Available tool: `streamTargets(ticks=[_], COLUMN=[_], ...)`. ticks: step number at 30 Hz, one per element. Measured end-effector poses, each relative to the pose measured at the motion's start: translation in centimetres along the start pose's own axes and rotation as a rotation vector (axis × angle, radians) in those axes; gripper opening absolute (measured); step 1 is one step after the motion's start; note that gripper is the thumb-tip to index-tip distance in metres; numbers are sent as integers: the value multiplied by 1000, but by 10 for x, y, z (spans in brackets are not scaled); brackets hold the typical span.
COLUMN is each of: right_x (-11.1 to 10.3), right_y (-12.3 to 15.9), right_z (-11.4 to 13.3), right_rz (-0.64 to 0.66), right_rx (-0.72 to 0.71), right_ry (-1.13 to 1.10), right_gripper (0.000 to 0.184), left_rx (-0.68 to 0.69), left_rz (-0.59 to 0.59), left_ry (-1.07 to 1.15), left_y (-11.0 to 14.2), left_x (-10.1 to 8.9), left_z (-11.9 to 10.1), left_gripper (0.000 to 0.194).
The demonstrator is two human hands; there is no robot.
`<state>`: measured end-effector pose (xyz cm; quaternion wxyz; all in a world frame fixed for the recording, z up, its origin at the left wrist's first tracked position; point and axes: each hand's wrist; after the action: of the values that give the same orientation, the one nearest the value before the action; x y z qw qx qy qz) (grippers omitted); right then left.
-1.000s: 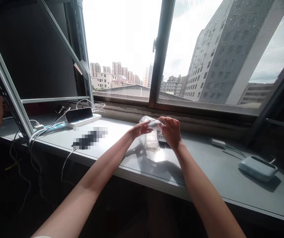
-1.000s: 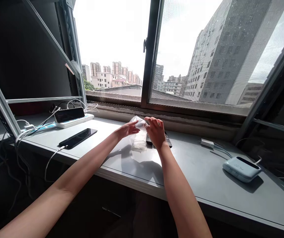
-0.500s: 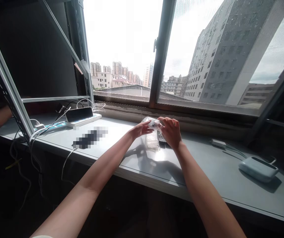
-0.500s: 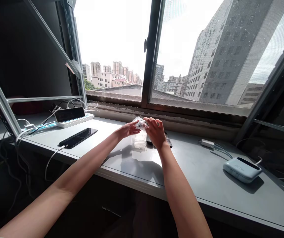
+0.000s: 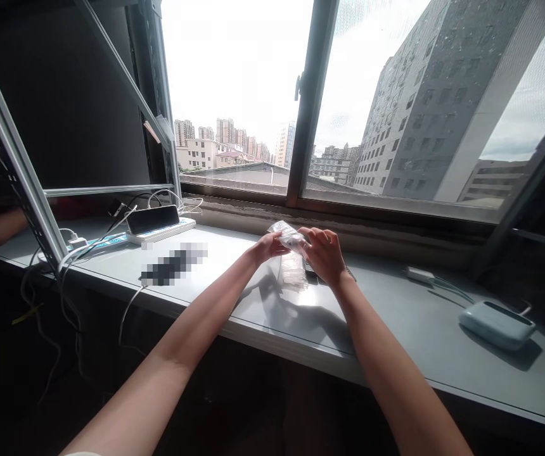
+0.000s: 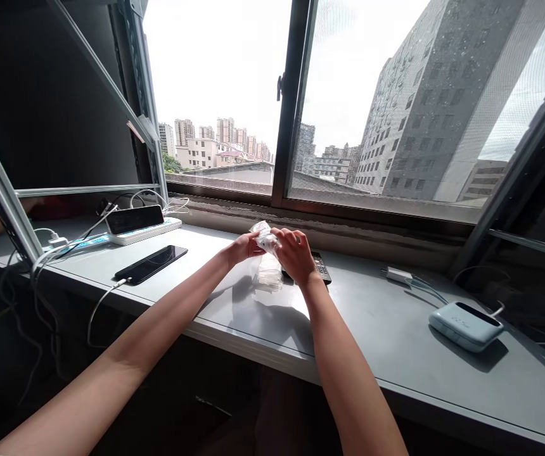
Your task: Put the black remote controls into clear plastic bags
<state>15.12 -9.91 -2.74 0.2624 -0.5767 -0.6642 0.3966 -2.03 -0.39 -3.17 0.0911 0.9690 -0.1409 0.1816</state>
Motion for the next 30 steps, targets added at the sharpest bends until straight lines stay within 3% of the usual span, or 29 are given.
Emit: streamTargets(ticks=[13,21,30], right_x=[1,2,3], right_y=[3,3,2], right_z=[0,0,1], right_rz=[4,-76,-134], right_rx=[-80,-117,-175], right_ry=[16,23,14], right_gripper=[19,18,17], left_rx=[-2,-1,78], left_rz=[-118,-362,-433], left_ry=[145,148,294], left_y=[-10,-17,-21], left_x=[-5,-15,-22], left_z=[4,2,4], left_gripper=[30,26,20])
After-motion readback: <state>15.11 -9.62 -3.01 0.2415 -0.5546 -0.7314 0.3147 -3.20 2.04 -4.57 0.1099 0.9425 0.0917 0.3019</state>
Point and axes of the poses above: each hand's wrist, its own y-axis away from the middle knuckle, its own x-axis out of the palm, z = x × y, and after that the axes turned 13 degrees about -z, right-handed
